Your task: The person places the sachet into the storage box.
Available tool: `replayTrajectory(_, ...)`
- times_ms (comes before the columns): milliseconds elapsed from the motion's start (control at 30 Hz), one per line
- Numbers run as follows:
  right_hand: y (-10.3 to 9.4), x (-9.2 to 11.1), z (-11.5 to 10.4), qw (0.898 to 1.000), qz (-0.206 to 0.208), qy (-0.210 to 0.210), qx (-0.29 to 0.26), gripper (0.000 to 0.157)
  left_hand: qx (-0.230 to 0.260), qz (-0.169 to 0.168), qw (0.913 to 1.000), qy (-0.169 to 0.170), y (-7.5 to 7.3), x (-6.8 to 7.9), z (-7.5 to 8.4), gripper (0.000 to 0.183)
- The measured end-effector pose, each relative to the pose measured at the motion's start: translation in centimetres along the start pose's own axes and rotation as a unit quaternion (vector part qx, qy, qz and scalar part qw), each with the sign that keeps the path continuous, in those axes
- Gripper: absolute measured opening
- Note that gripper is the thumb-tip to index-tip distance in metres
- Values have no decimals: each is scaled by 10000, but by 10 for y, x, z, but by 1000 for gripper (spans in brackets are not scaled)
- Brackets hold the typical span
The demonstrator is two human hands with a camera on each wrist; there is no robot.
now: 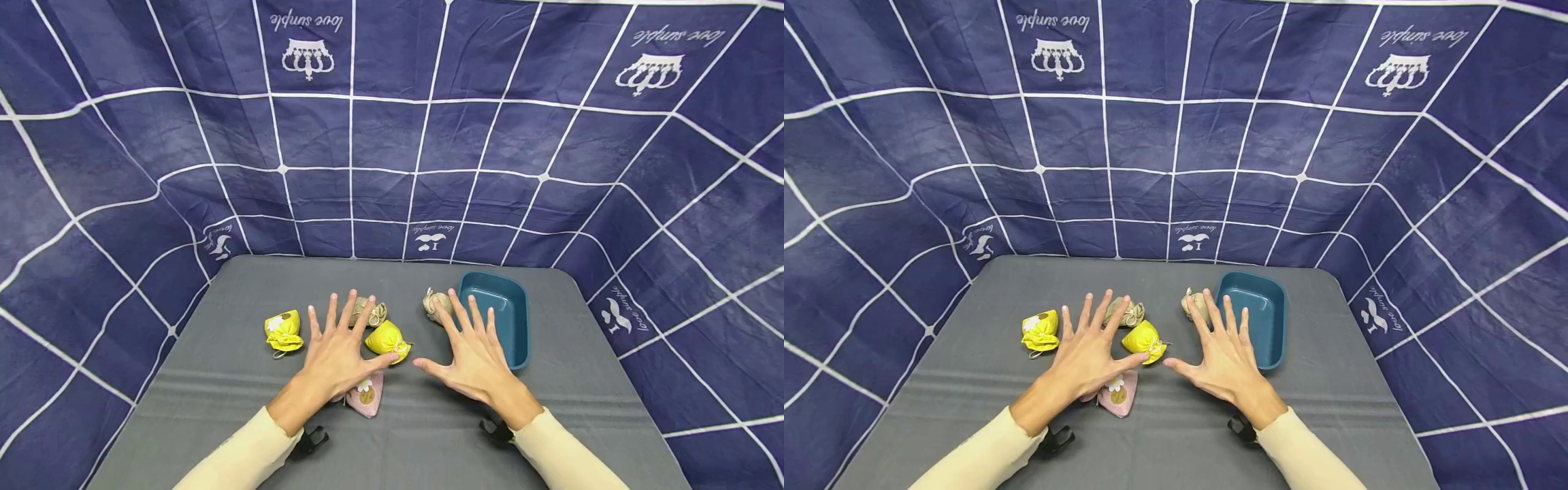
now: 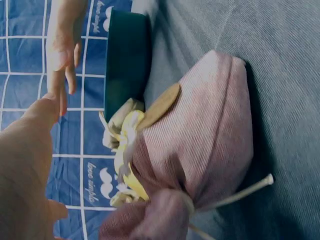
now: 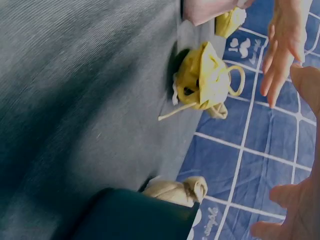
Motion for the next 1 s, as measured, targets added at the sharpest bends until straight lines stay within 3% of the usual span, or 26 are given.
replayTrajectory(267, -8, 7, 23, 9996, 145, 143, -179, 113, 54, 201, 9991, 378, 1, 1, 24, 115)
replayTrajectory(533, -23, 16, 59, 9961, 431, 730, -247, 111, 85, 231, 9965, 798, 7, 3, 55, 109)
replayTrajectory(800, -32, 27, 92, 9863, 428, 1535, -425, 128, -41, 382, 9920, 1202, 16, -1, 85, 101)
replayTrajectory(1000, -37, 27, 106, 9786, 226, 1922, -697, 142, -89, 418, 9843, 1715, 24, -5, 111, 94)
Point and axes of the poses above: each hand's wrist, its own x-axis away from the middle knuckle, its own y-axis out of the palm, z = x × y, the point moved 5 cm from there along -x, towards the middle knuckle, and after that the axes turned 12 degrees about -x, right-handed, at the moved point
